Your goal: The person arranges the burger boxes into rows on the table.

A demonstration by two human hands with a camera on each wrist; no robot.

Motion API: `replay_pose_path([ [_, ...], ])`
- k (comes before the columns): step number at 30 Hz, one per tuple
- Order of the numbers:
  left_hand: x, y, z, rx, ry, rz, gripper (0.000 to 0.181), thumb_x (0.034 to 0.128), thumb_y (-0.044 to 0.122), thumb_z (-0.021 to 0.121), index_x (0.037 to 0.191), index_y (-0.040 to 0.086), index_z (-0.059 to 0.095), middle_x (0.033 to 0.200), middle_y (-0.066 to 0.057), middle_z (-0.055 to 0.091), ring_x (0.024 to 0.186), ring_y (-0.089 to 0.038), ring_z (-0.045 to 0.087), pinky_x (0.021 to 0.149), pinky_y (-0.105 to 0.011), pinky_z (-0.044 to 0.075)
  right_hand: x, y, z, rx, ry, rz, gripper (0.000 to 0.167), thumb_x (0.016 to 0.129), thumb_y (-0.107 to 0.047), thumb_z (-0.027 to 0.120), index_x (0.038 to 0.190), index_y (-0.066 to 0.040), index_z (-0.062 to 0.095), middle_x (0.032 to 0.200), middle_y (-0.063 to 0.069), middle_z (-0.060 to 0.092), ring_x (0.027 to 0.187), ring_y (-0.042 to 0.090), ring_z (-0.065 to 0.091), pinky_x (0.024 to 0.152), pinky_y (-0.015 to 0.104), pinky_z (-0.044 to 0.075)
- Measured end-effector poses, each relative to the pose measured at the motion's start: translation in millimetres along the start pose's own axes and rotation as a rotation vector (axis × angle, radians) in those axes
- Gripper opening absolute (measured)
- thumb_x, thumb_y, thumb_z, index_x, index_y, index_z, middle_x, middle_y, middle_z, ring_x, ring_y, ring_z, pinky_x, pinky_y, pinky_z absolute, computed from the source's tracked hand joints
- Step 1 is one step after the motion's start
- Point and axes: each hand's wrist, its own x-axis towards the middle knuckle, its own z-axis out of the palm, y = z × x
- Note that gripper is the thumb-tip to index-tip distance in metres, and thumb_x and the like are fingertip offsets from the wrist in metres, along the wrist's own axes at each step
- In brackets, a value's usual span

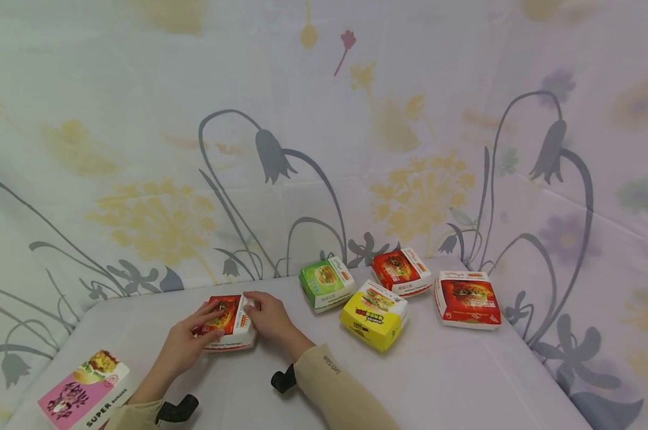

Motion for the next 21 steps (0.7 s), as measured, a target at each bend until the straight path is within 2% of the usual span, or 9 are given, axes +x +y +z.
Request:
replay_pose_path([
  [7, 4.4, -11.7, -2.4, -0.025, 0.066, -0.049, 0.047, 0.0854, 0.015, 0.079, 0.130, 0.006, 0.067, 0.146, -0.007, 0.052, 0.138, -0.038, 0.041, 0.106, -0.056, 0.038, 1.1, 2.7, -1.5, -0.025, 0.003, -0.026, 0.037, 0.098, -0.021, 0.065, 0.134, -0.013, 0.064, 0.138, 0.010, 0.059, 0.134, 0.031, 0.048, 0.110, 0.050, 0.036],
  [15, 7.0, -18.6, -3.2, -0.038, 0.106, -0.067, 0.044, 0.0861, 0.014, 0.079, 0.128, 0.007, 0.068, 0.144, -0.010, 0.055, 0.138, -0.038, 0.042, 0.100, -0.055, 0.045, -0.4, 2.5, -0.4, -0.097, 0.020, -0.066, 0.039, 0.098, -0.021, 0.064, 0.135, -0.009, 0.063, 0.136, 0.012, 0.060, 0.131, 0.030, 0.051, 0.109, 0.047, 0.039],
  [18, 6.0, -18.4, -3.1, -0.014, 0.148, -0.087, 0.042, 0.0863, 0.015, 0.079, 0.126, 0.006, 0.069, 0.141, -0.012, 0.057, 0.135, -0.037, 0.046, 0.098, -0.054, 0.046, -2.3, 0.5, -0.5, -0.113, 0.034, -0.076, 0.039, 0.098, -0.021, 0.065, 0.134, -0.007, 0.063, 0.134, 0.014, 0.061, 0.128, 0.032, 0.053, 0.107, 0.048, 0.040],
  [21, 4.9, -16.6, -3.1, 0.030, 0.199, -0.111, 0.040, 0.0856, 0.017, 0.080, 0.122, 0.003, 0.070, 0.135, -0.014, 0.061, 0.124, -0.036, 0.055, 0.094, -0.052, 0.049, -4.5, -1.8, -0.7, -0.109, 0.041, -0.072, 0.039, 0.097, -0.020, 0.066, 0.133, -0.006, 0.064, 0.132, 0.016, 0.061, 0.126, 0.034, 0.054, 0.106, 0.049, 0.041],
])
